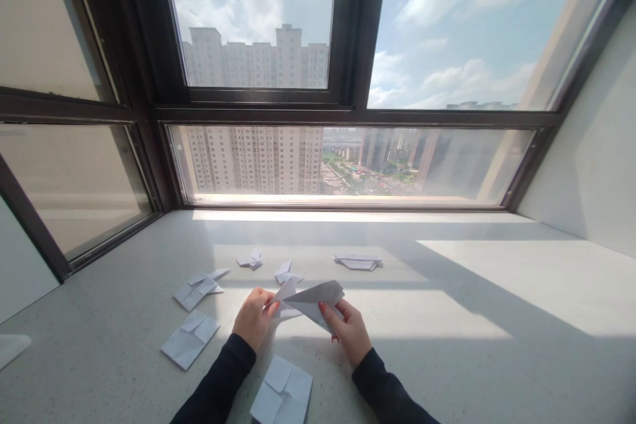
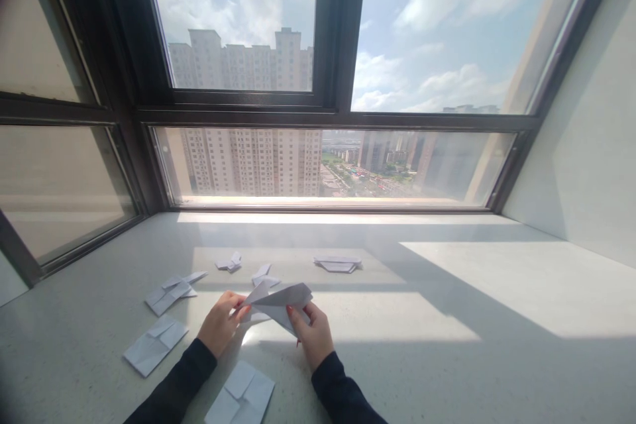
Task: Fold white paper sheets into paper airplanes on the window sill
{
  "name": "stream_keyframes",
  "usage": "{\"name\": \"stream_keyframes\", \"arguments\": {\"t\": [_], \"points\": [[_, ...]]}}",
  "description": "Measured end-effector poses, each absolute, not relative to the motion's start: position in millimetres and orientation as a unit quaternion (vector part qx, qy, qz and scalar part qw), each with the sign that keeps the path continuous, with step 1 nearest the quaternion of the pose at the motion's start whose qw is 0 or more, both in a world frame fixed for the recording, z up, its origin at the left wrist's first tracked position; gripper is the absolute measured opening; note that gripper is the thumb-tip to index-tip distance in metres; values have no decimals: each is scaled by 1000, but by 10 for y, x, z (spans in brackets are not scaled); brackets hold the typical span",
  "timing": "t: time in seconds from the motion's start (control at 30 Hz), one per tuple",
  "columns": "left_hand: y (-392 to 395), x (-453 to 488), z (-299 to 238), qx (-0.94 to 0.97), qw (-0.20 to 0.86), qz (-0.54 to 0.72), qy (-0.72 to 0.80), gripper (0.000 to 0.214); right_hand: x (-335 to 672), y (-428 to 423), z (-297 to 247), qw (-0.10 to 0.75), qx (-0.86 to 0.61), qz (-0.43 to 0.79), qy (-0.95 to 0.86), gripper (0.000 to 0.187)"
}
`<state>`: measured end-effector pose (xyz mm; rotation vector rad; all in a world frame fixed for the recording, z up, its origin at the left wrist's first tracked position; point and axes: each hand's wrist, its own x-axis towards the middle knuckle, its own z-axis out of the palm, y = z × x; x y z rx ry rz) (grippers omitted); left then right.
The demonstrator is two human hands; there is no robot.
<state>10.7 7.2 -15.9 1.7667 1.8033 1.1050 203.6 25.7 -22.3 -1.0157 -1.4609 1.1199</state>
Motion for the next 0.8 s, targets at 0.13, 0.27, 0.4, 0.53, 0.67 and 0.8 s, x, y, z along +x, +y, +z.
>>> {"name": "stream_keyframes", "arguments": {"t": [0.13, 0.27, 0.4, 0.53, 0.67, 0.8], "points": [[33, 174, -105, 526, 418, 484, 561, 37, 2039, 226, -209, 488, -410, 410, -652, 41], [-41, 300, -31, 439, 587, 471, 491, 50, 2054, 174, -168, 428, -457, 222, -747, 27], [-72, 381, -37, 415, 639, 465, 451, 52, 2073, 138, -108, 350, -482, 26, -803, 25], [-63, 372, -91, 442, 634, 455, 442, 48, 2088, 137, -92, 322, -475, -11, -819, 23], [-48, 342, -139, 486, 627, 422, 439, 48, 2093, 144, -113, 317, -479, 2, -819, 20], [-48, 347, -164, 508, 629, 414, 418, 52, 2089, 147, -131, 314, -483, 25, -817, 21]]}}
